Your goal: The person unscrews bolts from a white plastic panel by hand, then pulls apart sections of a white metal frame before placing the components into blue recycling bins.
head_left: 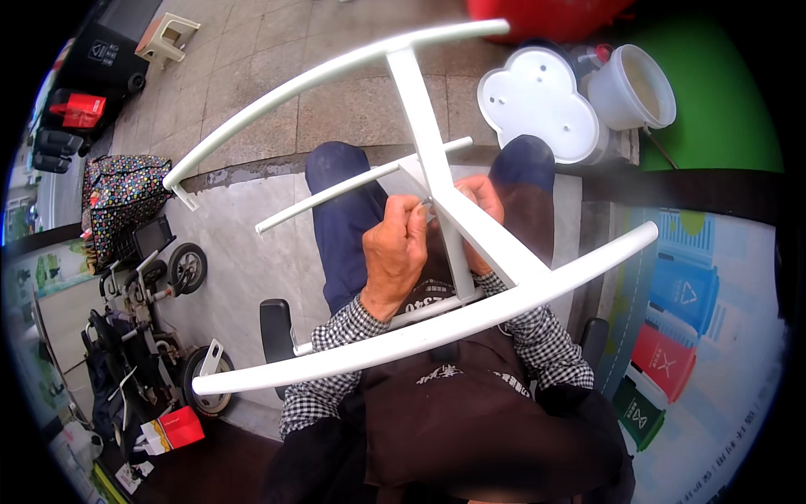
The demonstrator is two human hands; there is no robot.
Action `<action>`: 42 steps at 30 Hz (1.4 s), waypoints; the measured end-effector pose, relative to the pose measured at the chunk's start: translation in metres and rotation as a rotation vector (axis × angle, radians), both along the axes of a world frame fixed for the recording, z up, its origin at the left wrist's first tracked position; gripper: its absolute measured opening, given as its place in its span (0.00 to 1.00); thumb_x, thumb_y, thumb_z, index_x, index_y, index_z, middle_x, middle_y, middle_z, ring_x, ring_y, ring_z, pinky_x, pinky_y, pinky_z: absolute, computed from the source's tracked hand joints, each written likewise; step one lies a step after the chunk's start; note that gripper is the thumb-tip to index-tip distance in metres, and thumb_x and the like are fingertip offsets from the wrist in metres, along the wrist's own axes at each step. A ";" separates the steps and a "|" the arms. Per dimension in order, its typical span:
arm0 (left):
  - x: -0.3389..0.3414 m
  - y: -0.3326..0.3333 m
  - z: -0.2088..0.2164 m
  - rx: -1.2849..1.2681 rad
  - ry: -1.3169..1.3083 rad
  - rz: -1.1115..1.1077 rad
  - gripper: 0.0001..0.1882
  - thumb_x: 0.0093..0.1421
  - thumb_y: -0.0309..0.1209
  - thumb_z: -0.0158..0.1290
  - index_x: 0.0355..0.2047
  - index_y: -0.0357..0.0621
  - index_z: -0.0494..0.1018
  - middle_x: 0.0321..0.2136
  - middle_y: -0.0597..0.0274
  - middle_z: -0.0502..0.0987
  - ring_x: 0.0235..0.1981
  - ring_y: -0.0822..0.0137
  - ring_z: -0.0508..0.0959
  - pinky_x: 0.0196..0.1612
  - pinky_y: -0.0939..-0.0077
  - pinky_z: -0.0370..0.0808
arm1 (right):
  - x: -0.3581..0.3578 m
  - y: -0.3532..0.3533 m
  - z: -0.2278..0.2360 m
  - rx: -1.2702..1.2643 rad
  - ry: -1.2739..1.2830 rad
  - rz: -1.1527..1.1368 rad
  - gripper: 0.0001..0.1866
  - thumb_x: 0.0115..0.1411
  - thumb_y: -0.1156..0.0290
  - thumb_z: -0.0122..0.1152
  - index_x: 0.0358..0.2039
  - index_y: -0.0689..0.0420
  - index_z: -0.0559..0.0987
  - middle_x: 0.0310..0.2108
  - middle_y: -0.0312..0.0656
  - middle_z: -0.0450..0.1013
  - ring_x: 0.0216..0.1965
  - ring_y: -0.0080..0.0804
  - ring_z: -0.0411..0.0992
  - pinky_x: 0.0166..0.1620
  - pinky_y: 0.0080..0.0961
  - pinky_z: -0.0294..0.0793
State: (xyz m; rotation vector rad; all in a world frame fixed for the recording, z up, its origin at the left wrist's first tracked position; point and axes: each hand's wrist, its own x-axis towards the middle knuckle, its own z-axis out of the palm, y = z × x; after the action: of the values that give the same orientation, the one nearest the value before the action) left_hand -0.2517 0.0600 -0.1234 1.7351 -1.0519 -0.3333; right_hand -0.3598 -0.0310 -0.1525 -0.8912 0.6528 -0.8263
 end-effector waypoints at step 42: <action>-0.015 0.006 0.011 -0.176 -0.237 -0.054 0.12 0.67 0.16 0.51 0.49 0.36 0.75 0.29 0.56 0.78 0.25 0.72 0.78 0.30 0.79 0.75 | -0.005 -0.003 -0.002 0.022 -0.034 0.009 0.13 0.76 0.63 0.51 0.44 0.61 0.71 0.29 0.40 0.78 0.25 0.17 0.75 0.28 0.18 0.77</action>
State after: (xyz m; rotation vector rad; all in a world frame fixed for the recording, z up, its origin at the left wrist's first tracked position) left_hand -0.2670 0.0659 -0.1120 1.6159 -1.2614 -0.0661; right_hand -0.3646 -0.0338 -0.1547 -0.8574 0.6266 -0.8235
